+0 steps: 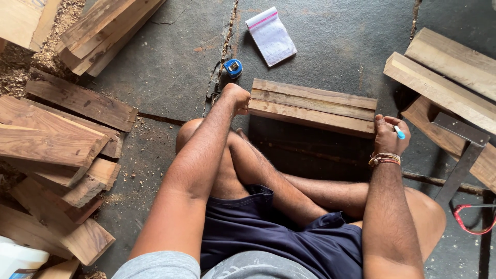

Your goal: Measuring and marking dimensions on several blocks of wood using a tape measure, a square, and a pencil.

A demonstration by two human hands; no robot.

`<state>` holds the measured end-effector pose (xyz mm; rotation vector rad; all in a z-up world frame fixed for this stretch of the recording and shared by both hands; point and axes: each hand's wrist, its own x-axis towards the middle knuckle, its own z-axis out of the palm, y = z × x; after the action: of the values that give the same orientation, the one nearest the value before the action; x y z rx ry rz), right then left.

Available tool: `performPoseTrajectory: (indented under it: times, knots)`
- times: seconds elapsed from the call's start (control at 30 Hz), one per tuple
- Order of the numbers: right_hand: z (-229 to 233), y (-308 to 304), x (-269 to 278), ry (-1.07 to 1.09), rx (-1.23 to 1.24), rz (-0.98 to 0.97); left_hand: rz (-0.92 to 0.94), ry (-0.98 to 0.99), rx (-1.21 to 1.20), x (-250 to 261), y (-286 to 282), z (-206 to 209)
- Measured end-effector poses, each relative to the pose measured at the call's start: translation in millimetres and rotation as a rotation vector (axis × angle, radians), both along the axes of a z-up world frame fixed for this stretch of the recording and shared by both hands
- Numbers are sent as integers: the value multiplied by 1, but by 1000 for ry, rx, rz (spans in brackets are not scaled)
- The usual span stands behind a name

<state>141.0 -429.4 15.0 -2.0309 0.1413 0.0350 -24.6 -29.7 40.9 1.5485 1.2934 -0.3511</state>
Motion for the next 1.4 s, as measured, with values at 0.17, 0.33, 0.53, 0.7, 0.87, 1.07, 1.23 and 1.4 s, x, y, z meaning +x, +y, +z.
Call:
performPoseTrajectory:
  times: [0.17,0.33,0.53,0.7,0.87,1.07,1.23,1.4]
  knots:
    - [-3,0,1,-16,-26,-2,73,54,11,5,2,-11]
    - [-3,2,0,-2,0,-29,119,64,-39,1,-3,4]
    - [-34,-8,13,-121,-96,-22,217,22,-185,14,24,-72]
    - [-53,-16,19,-181,-80,-28,-237,84,109,-15,48,-81]
    - [-48,-37,18,-231,-97,2,-388,94,488,1,-14,12]
    - [43,-67,6,-74,-16,55,-765,-183,814,12,-74,65]
    - [49,-98,-17,-95,-139,247,-1190,-225,810,51,-133,83]
    - [22,-108,-2,90,89,199,-1328,-228,848,76,-154,56]
